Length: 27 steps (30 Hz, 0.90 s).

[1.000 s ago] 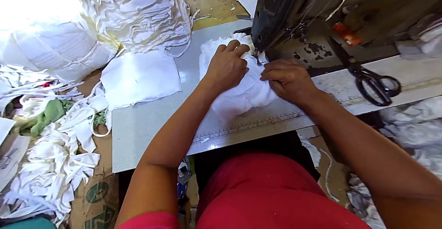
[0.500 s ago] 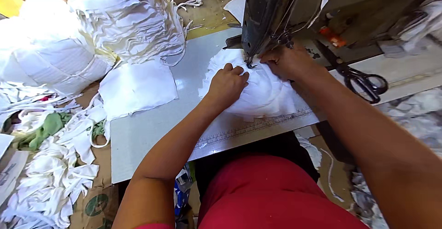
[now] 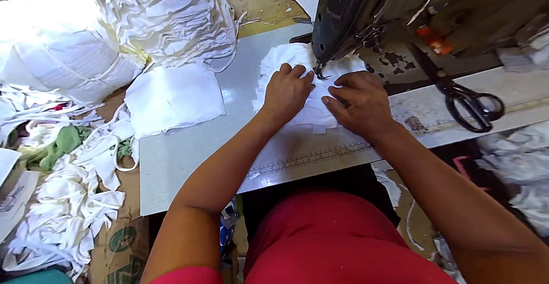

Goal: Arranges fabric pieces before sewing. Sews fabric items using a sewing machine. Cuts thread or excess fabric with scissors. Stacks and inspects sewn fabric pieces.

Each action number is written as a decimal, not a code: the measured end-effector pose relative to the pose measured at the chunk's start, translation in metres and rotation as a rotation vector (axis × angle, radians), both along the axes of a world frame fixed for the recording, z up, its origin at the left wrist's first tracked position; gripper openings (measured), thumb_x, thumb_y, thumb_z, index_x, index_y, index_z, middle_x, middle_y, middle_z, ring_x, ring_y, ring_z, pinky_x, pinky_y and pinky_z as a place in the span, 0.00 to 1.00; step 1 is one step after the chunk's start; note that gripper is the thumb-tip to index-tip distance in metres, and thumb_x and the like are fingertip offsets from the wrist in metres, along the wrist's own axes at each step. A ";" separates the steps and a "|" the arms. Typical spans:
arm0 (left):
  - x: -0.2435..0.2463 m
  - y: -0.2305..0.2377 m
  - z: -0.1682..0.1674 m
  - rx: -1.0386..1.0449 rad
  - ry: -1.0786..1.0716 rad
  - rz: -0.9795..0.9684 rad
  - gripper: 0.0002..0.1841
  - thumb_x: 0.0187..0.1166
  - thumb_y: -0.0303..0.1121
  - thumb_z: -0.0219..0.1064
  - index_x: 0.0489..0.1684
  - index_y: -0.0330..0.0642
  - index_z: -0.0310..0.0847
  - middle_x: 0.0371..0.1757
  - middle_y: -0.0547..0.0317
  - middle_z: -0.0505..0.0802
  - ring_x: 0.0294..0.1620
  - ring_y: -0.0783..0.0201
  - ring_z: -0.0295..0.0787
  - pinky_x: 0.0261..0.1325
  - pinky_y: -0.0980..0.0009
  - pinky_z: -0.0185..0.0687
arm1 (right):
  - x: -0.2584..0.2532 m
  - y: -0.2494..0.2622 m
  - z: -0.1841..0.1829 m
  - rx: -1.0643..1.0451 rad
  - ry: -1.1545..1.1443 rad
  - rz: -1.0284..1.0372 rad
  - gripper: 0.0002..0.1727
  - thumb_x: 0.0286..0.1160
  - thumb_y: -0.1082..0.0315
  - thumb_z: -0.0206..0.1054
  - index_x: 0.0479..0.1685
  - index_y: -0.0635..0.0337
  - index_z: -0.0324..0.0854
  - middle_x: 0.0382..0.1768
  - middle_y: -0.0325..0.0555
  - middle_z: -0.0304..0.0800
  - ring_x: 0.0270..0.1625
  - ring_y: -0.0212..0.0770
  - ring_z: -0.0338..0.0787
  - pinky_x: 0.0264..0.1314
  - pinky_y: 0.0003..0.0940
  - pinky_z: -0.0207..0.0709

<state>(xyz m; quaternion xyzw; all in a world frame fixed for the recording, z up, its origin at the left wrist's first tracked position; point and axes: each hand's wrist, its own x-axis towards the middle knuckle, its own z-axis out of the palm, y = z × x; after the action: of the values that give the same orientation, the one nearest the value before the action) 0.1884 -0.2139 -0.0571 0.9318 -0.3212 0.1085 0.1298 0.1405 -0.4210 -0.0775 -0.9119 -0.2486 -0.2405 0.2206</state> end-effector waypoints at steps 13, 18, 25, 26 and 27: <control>0.014 0.033 0.027 -0.199 0.185 0.040 0.20 0.89 0.37 0.57 0.71 0.40 0.86 0.78 0.41 0.83 0.80 0.39 0.75 0.77 0.43 0.69 | -0.005 0.002 -0.001 -0.067 0.048 0.116 0.28 0.88 0.50 0.56 0.51 0.67 0.91 0.63 0.65 0.90 0.72 0.66 0.86 0.72 0.63 0.76; 0.015 0.125 0.060 -0.086 0.142 0.300 0.17 0.88 0.31 0.55 0.61 0.32 0.88 0.63 0.40 0.92 0.71 0.43 0.86 0.77 0.46 0.75 | -0.002 0.002 -0.001 -0.056 0.100 0.108 0.30 0.88 0.47 0.54 0.56 0.68 0.89 0.63 0.66 0.89 0.75 0.68 0.82 0.76 0.66 0.72; -0.039 0.216 0.010 0.164 0.235 0.496 0.37 0.89 0.62 0.38 0.94 0.53 0.59 0.95 0.48 0.60 0.95 0.36 0.48 0.87 0.27 0.40 | -0.002 0.001 -0.001 -0.068 0.143 0.069 0.31 0.90 0.49 0.52 0.58 0.70 0.87 0.67 0.67 0.87 0.75 0.68 0.82 0.74 0.68 0.70; -0.053 0.205 0.009 0.160 0.225 0.459 0.37 0.88 0.62 0.39 0.92 0.53 0.62 0.94 0.48 0.63 0.94 0.36 0.51 0.86 0.27 0.43 | -0.002 0.001 0.000 -0.066 0.152 0.070 0.30 0.90 0.50 0.52 0.58 0.71 0.87 0.68 0.67 0.87 0.75 0.68 0.82 0.74 0.69 0.70; -0.069 0.190 0.009 0.167 0.206 0.406 0.36 0.88 0.62 0.39 0.90 0.54 0.66 0.93 0.49 0.66 0.93 0.36 0.55 0.85 0.28 0.48 | -0.002 0.000 0.001 -0.063 0.156 0.068 0.29 0.90 0.50 0.52 0.58 0.71 0.87 0.68 0.67 0.87 0.75 0.68 0.82 0.75 0.69 0.70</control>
<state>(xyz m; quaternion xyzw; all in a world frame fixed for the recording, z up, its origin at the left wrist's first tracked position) 0.1196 -0.0241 -0.0479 0.9909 -0.1204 0.0097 0.0601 0.1384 -0.4205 -0.0769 -0.9255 -0.2688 -0.1532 0.2185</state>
